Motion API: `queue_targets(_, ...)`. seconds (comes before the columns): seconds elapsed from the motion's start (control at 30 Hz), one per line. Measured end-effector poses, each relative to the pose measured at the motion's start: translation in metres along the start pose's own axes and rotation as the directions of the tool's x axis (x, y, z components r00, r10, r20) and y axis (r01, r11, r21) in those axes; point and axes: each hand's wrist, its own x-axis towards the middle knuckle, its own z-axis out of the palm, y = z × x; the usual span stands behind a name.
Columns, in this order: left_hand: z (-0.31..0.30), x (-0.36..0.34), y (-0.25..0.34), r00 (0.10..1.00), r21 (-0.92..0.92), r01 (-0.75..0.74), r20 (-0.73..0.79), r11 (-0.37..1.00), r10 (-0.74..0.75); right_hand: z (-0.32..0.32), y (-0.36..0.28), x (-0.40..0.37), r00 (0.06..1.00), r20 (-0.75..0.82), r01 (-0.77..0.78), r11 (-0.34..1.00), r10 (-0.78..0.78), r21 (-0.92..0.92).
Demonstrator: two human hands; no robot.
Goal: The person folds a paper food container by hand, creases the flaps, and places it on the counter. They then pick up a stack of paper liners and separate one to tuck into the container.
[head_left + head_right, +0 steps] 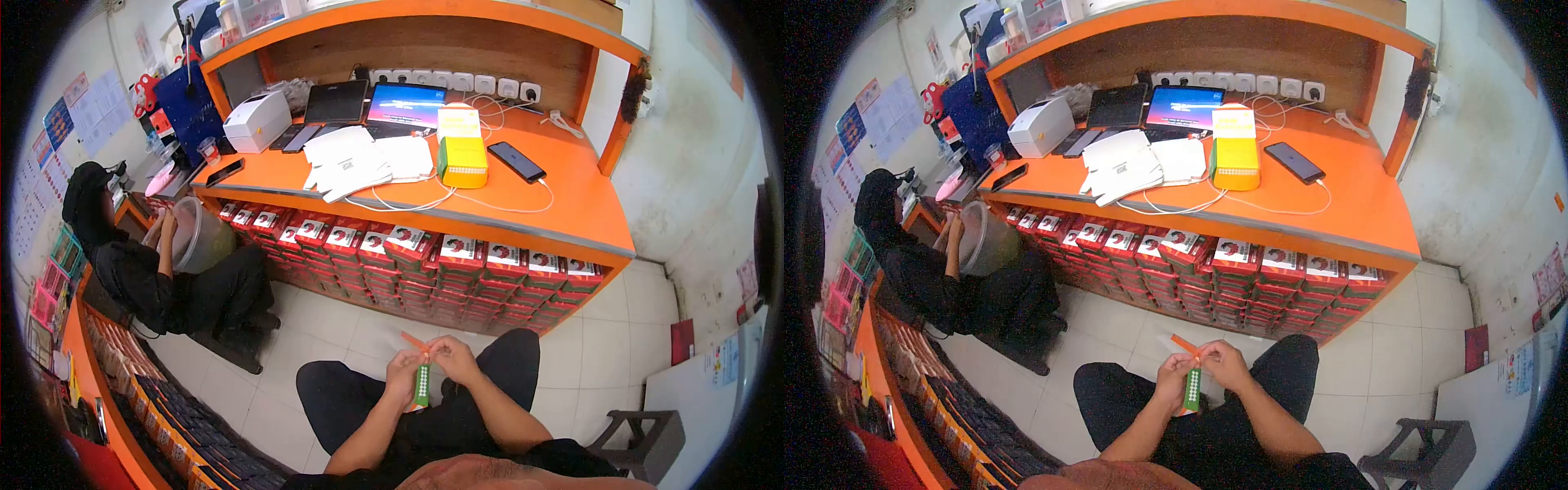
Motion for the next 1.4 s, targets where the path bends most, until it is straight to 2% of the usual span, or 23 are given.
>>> queue_targets(0.1,0.002,0.001,0.004,1.0,0.062,-0.024,-0.003,0.998,0.024,0.001,-0.009,-0.001,1.0,0.007,0.017,0.999,-0.017,-0.032)
queue_targets(0.27,0.005,0.005,0.004,0.995,0.009,-0.097,0.032,0.995,0.097,0.003,-0.012,-0.001,0.998,0.007,0.058,0.998,-0.058,-0.025)
queue_targets(0.37,0.004,0.008,-0.001,0.993,0.032,-0.117,0.035,0.993,0.116,0.003,-0.011,-0.002,0.99,0.016,0.141,0.974,-0.141,-0.178)
queue_targets(0.47,0.005,0.008,-0.001,0.995,0.064,-0.094,0.053,0.994,0.09,0.0,-0.009,-0.002,0.996,0.017,0.093,0.979,-0.091,-0.18)
queue_targets(0.5,0.006,0.007,0.001,0.995,0.074,-0.081,0.062,0.994,0.077,0.001,-0.007,-0.001,0.992,-0.01,0.124,0.967,-0.129,-0.221)
queue_targets(0.57,0.011,0.006,0.003,0.992,0.167,-0.103,0.093,0.981,0.089,0.003,-0.003,0.002,0.977,-0.055,0.181,0.936,-0.206,-0.3)
queue_targets(0.6,0.014,0.005,0.003,0.99,0.212,-0.114,0.108,0.971,0.093,0.004,-0.013,0.001,0.987,-0.031,0.137,0.94,-0.155,-0.314)
queue_targets(0.67,0.017,0.008,0.004,0.967,0.396,-0.254,0.137,0.882,0.217,0.003,-0.031,0.0,0.999,0.012,0.053,0.937,-0.052,-0.345)
queue_targets(0.77,0.027,0.004,0.015,0.929,0.647,-0.358,0.177,0.674,0.324,-0.004,-0.012,0.008,0.985,0.07,0.173,0.916,-0.159,-0.361)
queue_targets(0.8,0.033,-0.003,0.022,0.918,0.718,-0.371,0.189,0.589,0.348,-0.005,-0.012,0.008,0.98,0.036,0.193,0.911,-0.194,-0.365)
queue_targets(0.87,0.043,-0.013,0.027,0.917,0.758,-0.383,0.245,0.528,0.314,-0.006,-0.014,0.008,0.964,-0.034,0.232,0.898,-0.264,-0.374)
queue_targets(1.0,0.049,-0.022,0.037,0.9,0.757,-0.436,0.349,0.488,0.261,-0.004,-0.047,0.0,0.969,-0.053,0.21,0.915,-0.243,-0.344)
queue_targets(1.1,0.033,-0.002,0.024,0.807,0.68,-0.588,0.451,0.438,0.382,-0.007,-0.049,-0.002,0.967,-0.056,0.22,0.924,-0.249,-0.314)
queue_targets(1.17,0.025,0.011,0.019,0.808,0.621,-0.584,0.385,0.523,0.446,-0.007,-0.05,-0.002,0.96,-0.033,0.248,0.897,-0.279,-0.365)
queue_targets(1.2,0.022,0.014,0.017,0.808,0.587,-0.583,0.35,0.562,0.473,-0.005,-0.049,-0.002,0.967,-0.032,0.231,0.923,-0.253,-0.309)
queue_targets(1.27,0.025,0.019,0.012,0.876,0.545,-0.473,0.208,0.692,0.435,0.0,-0.046,-0.004,0.98,-0.027,0.19,0.962,-0.199,-0.195)
queue_targets(1.3,0.028,0.02,0.013,0.903,0.513,-0.416,0.138,0.751,0.406,-0.001,-0.041,-0.002,0.967,-0.014,0.243,0.937,-0.255,-0.252)
queue_targets(1.37,0.026,0.027,0.018,0.916,0.554,-0.371,0.086,0.745,0.392,-0.003,-0.032,0.002,0.933,0.022,0.344,0.868,-0.36,-0.359)
queue_targets(1.4,0.024,0.031,0.019,0.921,0.572,-0.347,0.059,0.743,0.385,-0.003,-0.029,0.002,0.955,-0.046,0.268,0.917,-0.294,-0.297)
